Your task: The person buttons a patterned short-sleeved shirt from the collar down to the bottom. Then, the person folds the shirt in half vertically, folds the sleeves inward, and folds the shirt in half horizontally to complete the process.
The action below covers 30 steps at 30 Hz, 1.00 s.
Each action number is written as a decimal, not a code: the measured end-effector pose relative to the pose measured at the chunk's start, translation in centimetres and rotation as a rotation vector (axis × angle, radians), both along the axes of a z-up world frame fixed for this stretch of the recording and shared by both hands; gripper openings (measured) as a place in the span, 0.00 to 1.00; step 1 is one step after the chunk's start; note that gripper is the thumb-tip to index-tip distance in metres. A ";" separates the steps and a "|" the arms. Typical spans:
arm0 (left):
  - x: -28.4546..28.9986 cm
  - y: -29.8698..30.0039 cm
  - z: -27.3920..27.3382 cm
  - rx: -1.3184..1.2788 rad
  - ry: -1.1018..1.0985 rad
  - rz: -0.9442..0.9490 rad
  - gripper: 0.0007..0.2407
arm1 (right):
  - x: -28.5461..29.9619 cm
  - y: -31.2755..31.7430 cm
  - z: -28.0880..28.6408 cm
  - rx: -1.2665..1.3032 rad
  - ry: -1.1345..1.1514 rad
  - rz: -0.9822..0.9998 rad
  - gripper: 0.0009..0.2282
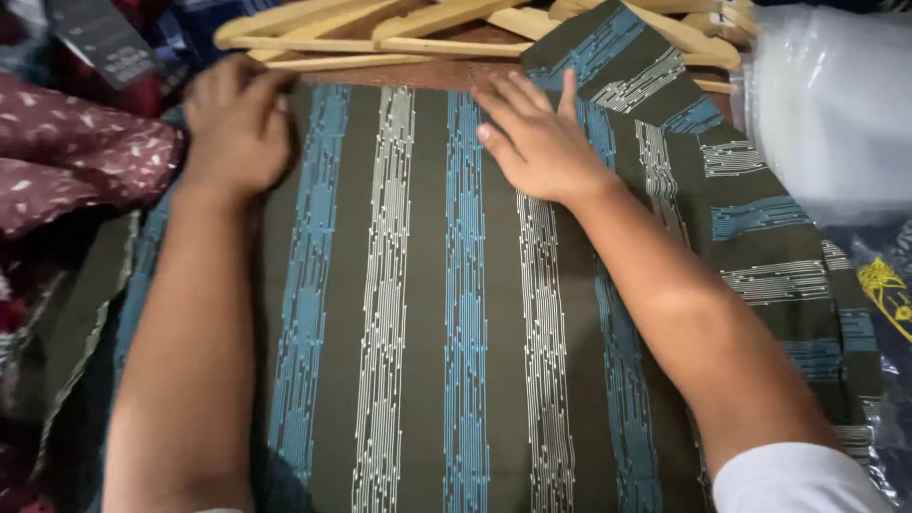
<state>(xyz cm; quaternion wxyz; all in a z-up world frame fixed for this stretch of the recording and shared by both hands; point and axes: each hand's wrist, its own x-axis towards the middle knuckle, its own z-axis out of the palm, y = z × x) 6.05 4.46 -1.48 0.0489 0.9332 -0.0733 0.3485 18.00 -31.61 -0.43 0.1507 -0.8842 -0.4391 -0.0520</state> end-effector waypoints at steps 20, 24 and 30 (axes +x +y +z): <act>-1.6 -0.7 1.6 -0.038 0.023 0.168 0.10 | 9.9 -13.3 -2.7 0.303 -0.413 -0.453 0.13; -1.9 -0.3 2.2 -0.025 -0.041 0.142 0.08 | 10.1 -13.4 -2.8 0.396 -0.317 -0.473 0.11; -2.4 0.4 5.2 0.002 -0.114 0.075 0.08 | 9.9 -14.9 1.5 0.541 -0.556 -0.205 0.10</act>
